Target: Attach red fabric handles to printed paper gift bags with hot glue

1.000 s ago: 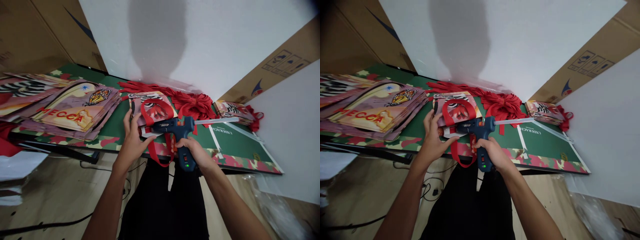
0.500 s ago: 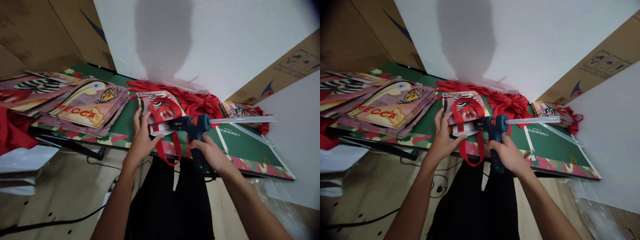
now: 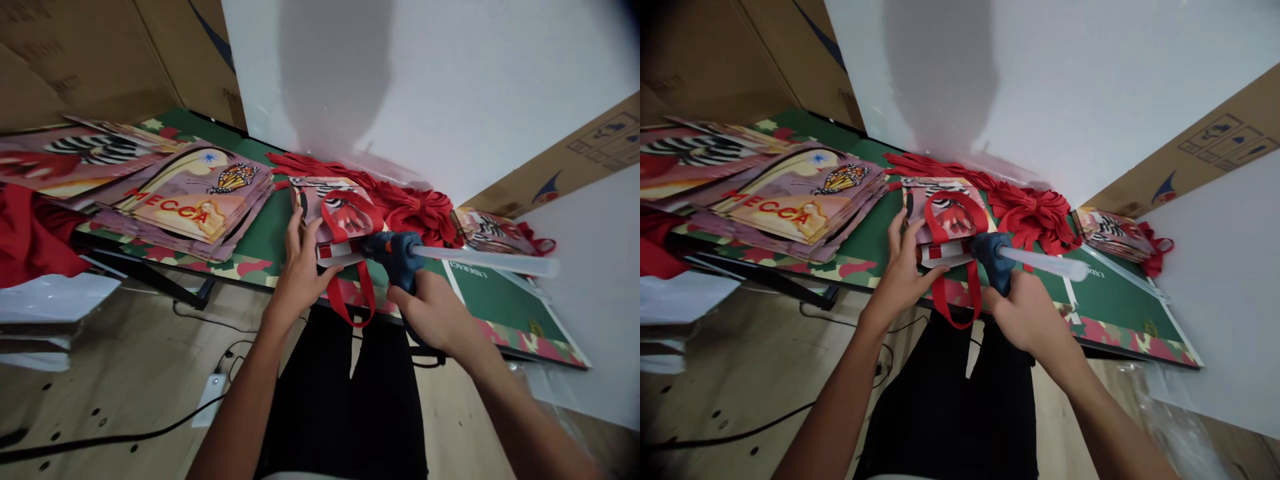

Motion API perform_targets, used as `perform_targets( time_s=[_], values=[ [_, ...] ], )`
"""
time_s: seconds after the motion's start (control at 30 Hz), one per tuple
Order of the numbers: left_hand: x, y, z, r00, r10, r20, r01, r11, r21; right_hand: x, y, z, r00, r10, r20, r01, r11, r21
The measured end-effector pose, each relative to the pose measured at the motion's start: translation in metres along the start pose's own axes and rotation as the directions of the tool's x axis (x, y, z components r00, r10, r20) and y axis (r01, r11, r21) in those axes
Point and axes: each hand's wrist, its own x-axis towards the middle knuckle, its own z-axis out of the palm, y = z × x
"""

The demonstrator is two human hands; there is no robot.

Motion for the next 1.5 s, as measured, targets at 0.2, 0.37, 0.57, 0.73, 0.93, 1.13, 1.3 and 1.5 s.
perform_targets(
  time_s=[0.2,0.37,0.57,0.73,0.93,1.13,1.3,1.5],
  values=[
    [0.000,-0.001,0.001,1.000,0.015,-0.002,-0.015,1.000,-0.007,-0.001,-0.005,0.004,0.994,-0.052,-0.091,0.052,0.999,-0.001],
    [0.000,0.000,0.001,1.000,-0.003,0.003,0.003,1.000,-0.025,-0.008,0.013,-0.006,0.995,0.091,0.032,-0.095,0.980,0.176],
    [0.001,0.002,-0.002,1.000,-0.005,0.016,0.005,1.000,-0.025,-0.013,0.042,-0.005,0.982,0.185,0.032,-0.163,0.757,0.632],
    [0.001,-0.001,0.000,1.000,0.003,0.003,-0.003,1.000,0.010,-0.002,0.049,0.007,0.986,0.049,0.162,-0.160,0.575,0.803],
    [0.002,-0.005,0.001,0.999,0.043,-0.024,-0.042,0.997,0.058,0.011,0.035,0.024,0.947,-0.053,0.316,-0.268,0.405,0.874],
    [0.003,-0.009,-0.001,0.997,0.068,-0.037,-0.065,0.995,0.074,0.022,0.021,0.029,0.924,-0.115,0.365,-0.290,0.414,0.863],
    [0.004,-0.017,-0.001,0.994,0.107,-0.031,-0.104,0.991,0.087,0.027,0.022,0.030,0.895,-0.170,0.413,-0.316,0.412,0.855],
    [0.005,-0.021,-0.003,0.994,0.111,-0.022,-0.108,0.988,0.108,0.029,0.021,0.029,0.888,-0.168,0.428,-0.327,0.424,0.845]
  ],
)
